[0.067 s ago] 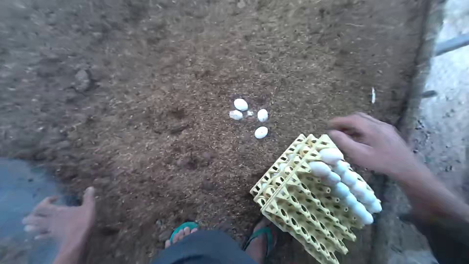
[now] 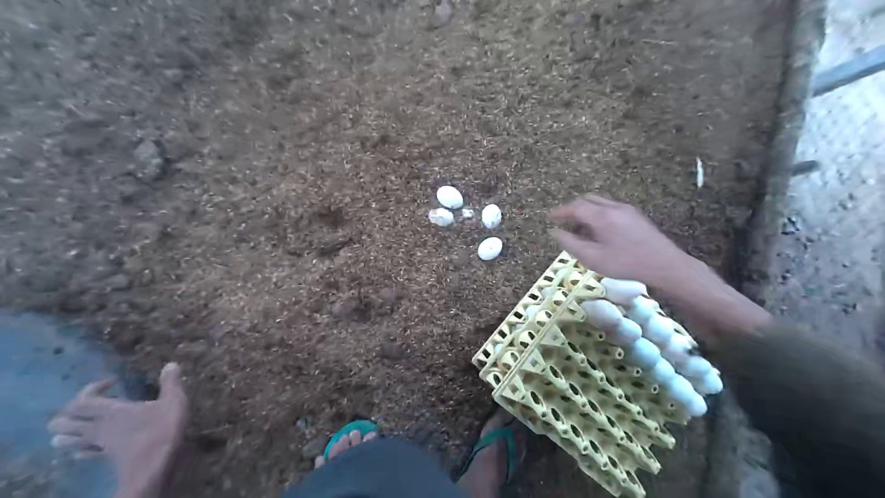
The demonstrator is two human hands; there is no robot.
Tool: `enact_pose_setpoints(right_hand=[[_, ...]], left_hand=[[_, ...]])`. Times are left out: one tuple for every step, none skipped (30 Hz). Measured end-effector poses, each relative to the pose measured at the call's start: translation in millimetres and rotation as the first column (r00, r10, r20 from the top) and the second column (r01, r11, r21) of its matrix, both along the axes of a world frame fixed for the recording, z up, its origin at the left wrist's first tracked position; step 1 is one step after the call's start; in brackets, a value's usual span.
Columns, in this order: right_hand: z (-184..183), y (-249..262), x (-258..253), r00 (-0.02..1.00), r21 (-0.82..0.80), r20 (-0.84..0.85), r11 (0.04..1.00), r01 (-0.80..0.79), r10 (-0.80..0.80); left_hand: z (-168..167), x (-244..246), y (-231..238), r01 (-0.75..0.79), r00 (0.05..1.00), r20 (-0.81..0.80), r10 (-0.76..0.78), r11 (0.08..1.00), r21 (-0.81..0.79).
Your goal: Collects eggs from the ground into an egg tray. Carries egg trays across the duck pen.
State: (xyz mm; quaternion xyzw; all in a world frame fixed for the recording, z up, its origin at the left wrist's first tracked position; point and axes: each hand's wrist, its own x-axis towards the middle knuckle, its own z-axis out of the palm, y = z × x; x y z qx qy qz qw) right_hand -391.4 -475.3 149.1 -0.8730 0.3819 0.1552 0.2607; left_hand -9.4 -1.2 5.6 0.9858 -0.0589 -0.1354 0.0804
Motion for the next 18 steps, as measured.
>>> enact_pose_setpoints(right_hand=[[-29, -7, 20, 0.998, 0.037, -0.043, 0.998, -0.054, 0.055], [-58, -14, 38, 0.992, 0.075, -0.092, 0.994, -0.084, 0.091], [-86, -21, 54, 0.985, 0.105, -0.133, 0.990, -0.093, 0.107], [-111, -27, 67, 0.983, 0.128, -0.155, 0.988, -0.082, 0.102], [-131, -31, 78, 0.982, 0.150, -0.169, 0.987, -0.059, 0.084], [-147, -34, 86, 0.981, 0.162, -0.179, 0.986, -0.040, 0.069], [-161, -35, 91, 0.980, 0.162, -0.188, 0.986, -0.034, 0.065], [-174, -34, 95, 0.979, 0.149, -0.192, 0.988, -0.038, 0.067], [-183, -31, 98, 0.979, 0.133, -0.193, 0.990, -0.039, 0.065], [-189, -28, 101, 0.981, 0.100, -0.187, 0.994, -0.032, 0.050], [-193, -25, 105, 0.984, 0.063, -0.176, 0.998, -0.020, 0.031], [-194, -19, 107, 0.985, 0.026, -0.172, 1.000, -0.008, 0.012], [-193, -9, 107, 0.988, -0.008, -0.153, 1.000, 0.006, -0.007], [-191, 2, 105, 0.994, -0.040, -0.111, 0.999, 0.022, -0.026], [-189, 8, 105, 0.995, -0.049, -0.088, 0.998, 0.036, -0.040], [-190, 9, 105, 0.995, -0.049, -0.083, 0.998, 0.047, -0.051], [-189, 10, 105, 0.995, -0.039, -0.080, 0.998, 0.055, -0.058], [-189, 9, 104, 0.995, -0.025, -0.084, 0.998, 0.057, -0.059]], left_hand=[[3, -5, -8, 0.062, 0.998, 0.013, -0.062, 0.997, -0.037], [6, -9, -23, 0.144, 0.990, 0.021, -0.143, 0.986, -0.086], [11, -12, -43, 0.236, 0.972, 0.017, -0.236, 0.960, -0.153], [17, -13, -67, 0.347, 0.936, 0.015, -0.352, 0.914, -0.211], [23, -12, -96, 0.473, 0.874, 0.016, -0.486, 0.844, -0.253], [29, -12, -127, 0.590, 0.792, 0.013, -0.611, 0.759, -0.275], [34, -13, -159, 0.679, 0.704, -0.008, -0.710, 0.676, -0.287], [39, -15, -191, 0.751, 0.613, -0.040, -0.789, 0.597, -0.281], [42, -19, -222, 0.815, 0.514, -0.076, -0.855, 0.514, -0.266], [42, -22, -251, 0.880, 0.396, -0.091, -0.914, 0.406, -0.247], [40, -26, -280, 0.929, 0.273, -0.120, -0.954, 0.294, -0.223], [38, -31, -308, 0.963, 0.150, -0.159, -0.976, 0.180, -0.200], [37, -39, -332, 0.980, 0.041, -0.224, -0.974, 0.082, -0.179], [34, -48, -355, 0.987, -0.047, -0.282, -0.958, 0.000, -0.163], [29, -57, -376, 0.987, -0.113, -0.319, -0.941, -0.068, -0.148], [20, -67, -396, 0.985, -0.155, -0.343, -0.926, -0.117, -0.130], [9, -80, -413, 0.983, -0.172, -0.367, -0.914, -0.134, -0.128], [-4, -92, -426, 0.981, -0.172, -0.373, -0.912, -0.126, -0.145]])
